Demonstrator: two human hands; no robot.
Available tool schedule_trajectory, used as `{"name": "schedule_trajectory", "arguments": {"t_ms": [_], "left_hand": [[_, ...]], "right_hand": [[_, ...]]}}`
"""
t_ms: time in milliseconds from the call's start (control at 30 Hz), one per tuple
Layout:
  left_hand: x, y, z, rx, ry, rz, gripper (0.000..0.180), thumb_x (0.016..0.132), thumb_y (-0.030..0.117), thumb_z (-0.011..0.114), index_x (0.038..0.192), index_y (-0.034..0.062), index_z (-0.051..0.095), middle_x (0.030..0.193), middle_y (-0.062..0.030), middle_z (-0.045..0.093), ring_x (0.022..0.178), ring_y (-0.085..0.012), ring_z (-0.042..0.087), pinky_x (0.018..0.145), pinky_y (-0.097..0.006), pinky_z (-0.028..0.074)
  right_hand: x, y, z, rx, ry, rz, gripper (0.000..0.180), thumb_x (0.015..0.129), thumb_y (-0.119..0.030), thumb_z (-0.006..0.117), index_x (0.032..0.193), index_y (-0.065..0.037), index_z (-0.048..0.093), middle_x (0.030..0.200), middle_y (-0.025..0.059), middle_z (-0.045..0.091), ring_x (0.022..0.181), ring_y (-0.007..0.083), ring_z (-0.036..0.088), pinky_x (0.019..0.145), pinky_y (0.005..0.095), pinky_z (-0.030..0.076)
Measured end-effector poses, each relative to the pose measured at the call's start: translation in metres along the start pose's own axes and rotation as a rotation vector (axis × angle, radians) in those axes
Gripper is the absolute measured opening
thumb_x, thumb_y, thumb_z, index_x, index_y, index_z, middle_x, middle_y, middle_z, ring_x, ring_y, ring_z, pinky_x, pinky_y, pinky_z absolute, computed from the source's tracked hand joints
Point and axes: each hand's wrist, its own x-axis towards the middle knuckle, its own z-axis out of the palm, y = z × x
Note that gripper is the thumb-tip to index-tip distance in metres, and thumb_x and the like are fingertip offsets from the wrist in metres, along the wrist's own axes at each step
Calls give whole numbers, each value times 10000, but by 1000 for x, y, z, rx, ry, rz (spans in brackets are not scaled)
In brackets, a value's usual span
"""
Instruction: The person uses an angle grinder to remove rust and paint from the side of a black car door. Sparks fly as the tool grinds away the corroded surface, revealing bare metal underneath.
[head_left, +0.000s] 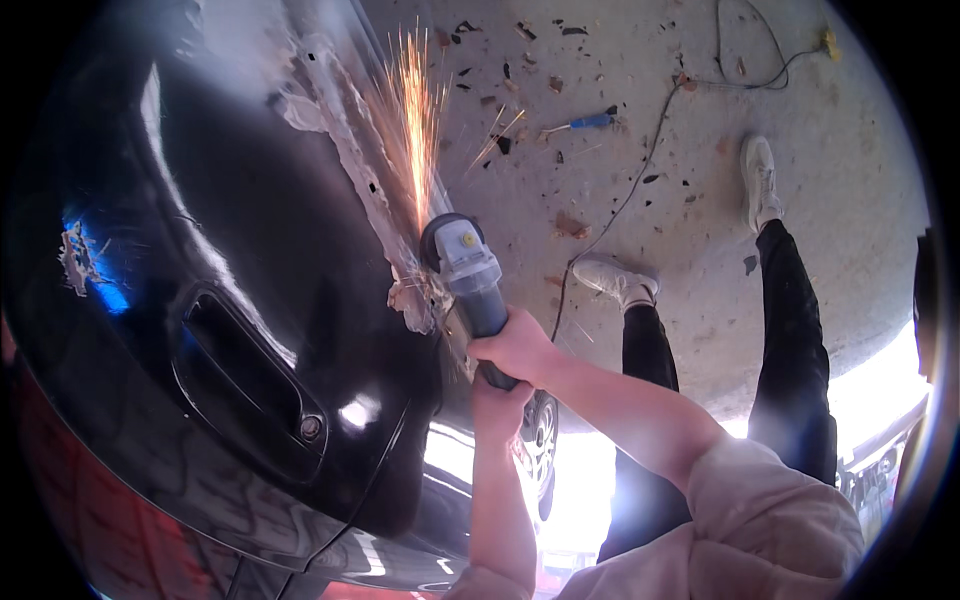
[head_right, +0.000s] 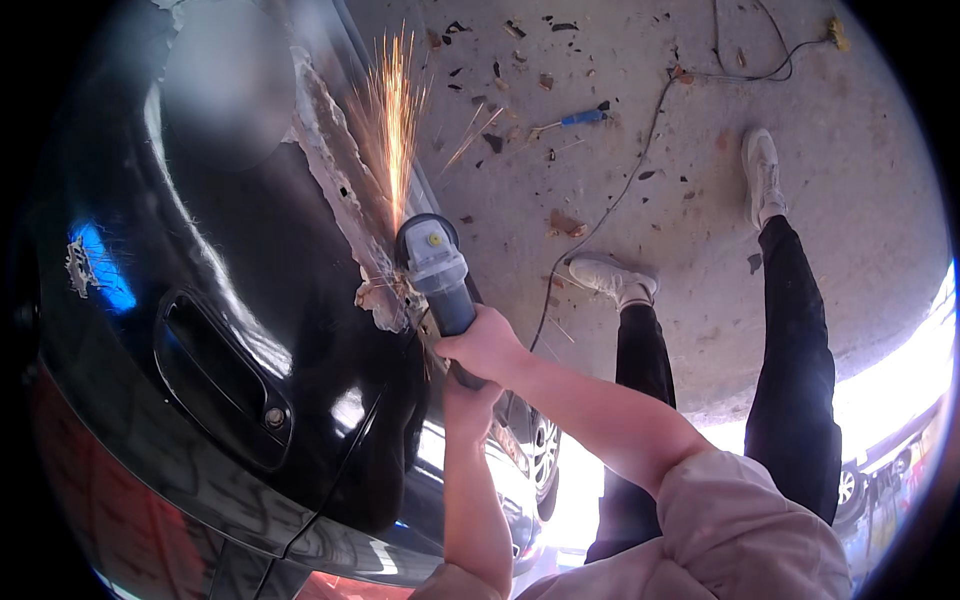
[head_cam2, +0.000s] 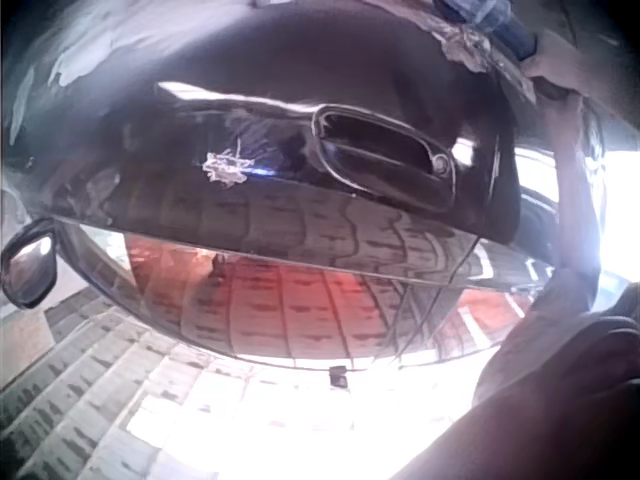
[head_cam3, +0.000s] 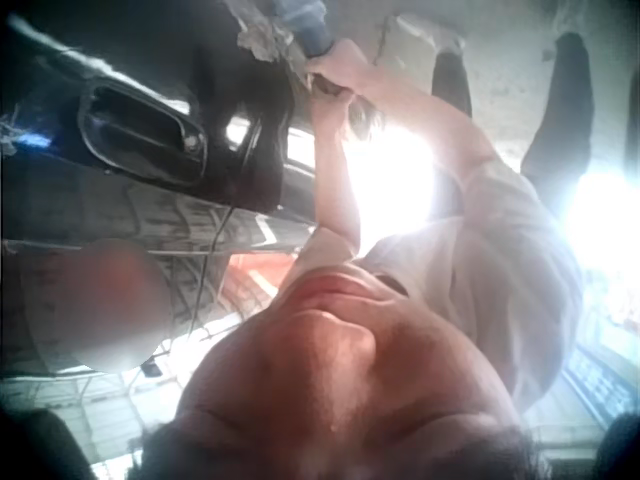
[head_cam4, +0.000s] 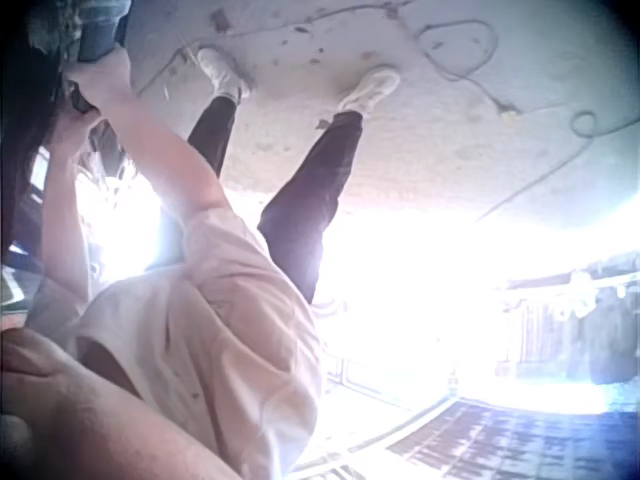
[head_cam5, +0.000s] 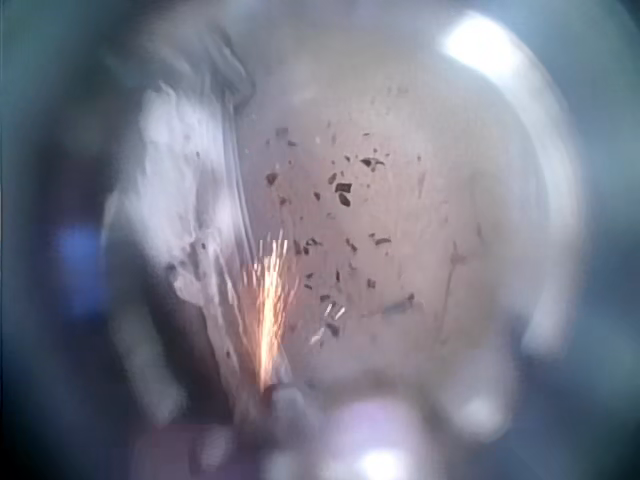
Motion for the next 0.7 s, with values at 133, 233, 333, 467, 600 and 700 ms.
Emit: {"name": "schedule_trajectory", "arguments": {"t_ms": [133, 233, 333, 467, 600, 700], "left_hand": [[13, -6, -9, 82, -46, -133, 543, 712, 119, 801, 1193, -13, 584, 965, -63, 684, 846, -129, 662, 755, -291, 514], [7, -11, -4, -6, 39, -18, 525, 715, 121, 801, 1173, -14, 585, 966, -61, 684, 853, -126, 664, 757, -289, 514], [9, 11, -1, 21, -17, -46, 561, 709, 113, 798, 1206, -15, 571, 1010, -71, 686, 902, -134, 672, 778, -302, 522], [23, -12, -6, 108, -50, -79, 570, 713, 68, 774, 1232, -12, 553, 1016, -73, 675, 910, -149, 669, 783, -304, 524], [16, 1, 0, -22, 32, 67, 525, 717, 80, 772, 1193, -14, 573, 999, -79, 668, 887, -135, 664, 760, -289, 523], [32, 13, -3, 101, -86, -240, 566, 709, 57, 770, 1220, -27, 541, 1021, -79, 659, 881, -138, 659, 761, -293, 529]], "right_hand": [[26, 14, -8, 66, -51, 197, 512, 686, -269, 805, 1060, 55, 671, 911, 177, 712, 875, 272, 705, 827, 378, 532], [2, 0, -2, -126, 62, -25, 479, 696, -263, 802, 1025, 61, 677, 876, 175, 710, 811, 255, 704, 759, 390, 544], [13, -11, -10, -27, -23, 129, 525, 666, -282, 811, 1043, 58, 676, 943, 195, 715, 896, 286, 706, 834, 397, 534], [14, -11, -10, -105, 44, 58, 458, 676, -255, 795, 995, 55, 687, 864, 176, 712, 810, 275, 709, 759, 392, 544], [15, -16, -10, -12, -7, 88, 453, 664, -266, 796, 975, 46, 693, 883, 177, 713, 829, 280, 708, 775, 391, 542], [24, -19, -13, 26, -5, 133, 439, 668, -267, 794, 961, 44, 692, 877, 171, 711, 827, 275, 704, 787, 381, 537]]}}
